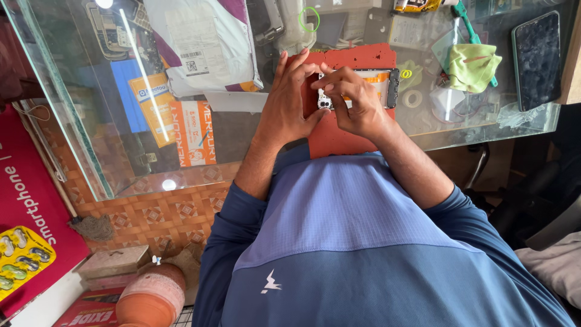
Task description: The person places a smartphone wrapped in rubber bands on a table, then walks to a workbench. They use a screwdriver to remove screws and pry open the phone's back cover. The person disconnects internal cables and removes the motherboard and battery from the chassis.
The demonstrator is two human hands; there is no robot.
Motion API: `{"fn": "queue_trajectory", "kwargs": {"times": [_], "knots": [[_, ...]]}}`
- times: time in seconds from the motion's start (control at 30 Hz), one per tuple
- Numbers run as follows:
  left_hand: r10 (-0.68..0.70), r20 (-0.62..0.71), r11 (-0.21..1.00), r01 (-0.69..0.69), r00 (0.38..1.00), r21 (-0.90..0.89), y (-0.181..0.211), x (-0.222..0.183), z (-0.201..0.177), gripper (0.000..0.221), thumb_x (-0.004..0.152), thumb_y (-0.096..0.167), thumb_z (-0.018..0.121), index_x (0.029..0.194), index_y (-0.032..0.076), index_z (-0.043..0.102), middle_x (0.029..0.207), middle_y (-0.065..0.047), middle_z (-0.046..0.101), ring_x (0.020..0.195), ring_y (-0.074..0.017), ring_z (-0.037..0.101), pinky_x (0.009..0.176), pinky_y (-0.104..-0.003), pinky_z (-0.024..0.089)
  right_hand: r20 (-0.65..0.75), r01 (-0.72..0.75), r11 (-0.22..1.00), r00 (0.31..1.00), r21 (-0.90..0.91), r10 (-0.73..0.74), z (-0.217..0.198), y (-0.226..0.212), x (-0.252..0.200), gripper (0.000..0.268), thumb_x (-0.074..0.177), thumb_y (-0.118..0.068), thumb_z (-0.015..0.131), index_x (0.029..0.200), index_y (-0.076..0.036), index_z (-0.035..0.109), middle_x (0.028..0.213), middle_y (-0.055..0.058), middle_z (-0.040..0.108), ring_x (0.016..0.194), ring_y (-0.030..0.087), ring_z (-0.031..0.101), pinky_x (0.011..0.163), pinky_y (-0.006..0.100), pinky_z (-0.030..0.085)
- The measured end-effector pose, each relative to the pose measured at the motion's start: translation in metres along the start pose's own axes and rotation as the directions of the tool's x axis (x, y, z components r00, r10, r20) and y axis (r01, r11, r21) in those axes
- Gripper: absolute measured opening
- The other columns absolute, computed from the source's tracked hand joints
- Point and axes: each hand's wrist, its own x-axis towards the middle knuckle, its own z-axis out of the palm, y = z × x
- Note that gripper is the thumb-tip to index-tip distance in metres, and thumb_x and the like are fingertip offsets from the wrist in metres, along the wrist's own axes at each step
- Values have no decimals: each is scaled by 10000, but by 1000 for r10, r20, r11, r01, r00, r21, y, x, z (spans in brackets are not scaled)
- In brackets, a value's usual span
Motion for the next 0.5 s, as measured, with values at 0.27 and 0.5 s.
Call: {"fn": "queue_trajectory", "kwargs": {"times": [0.27,0.5], "knots": [[37,-5,999,-37,999,-15,-3,0,2,854,852,189,922,1445,53,322,1466,-61,523,1570,-318,329,1359,-569,120,-91,-170,971,983,-168,157,8,12,-16,562,921,107,823,1288,-150,482,1079,153,622,932,310,687,721,417,574],[-63,47,998,62,997,23,3,2,-2,825,797,151,881,1437,15,378,1459,-132,509,1552,-346,338,1341,-560,139,-59,91,996,994,-20,-93,1,2,-1,538,836,106,729,1230,-74,410,1141,241,580,991,402,614,796,493,531]]}}
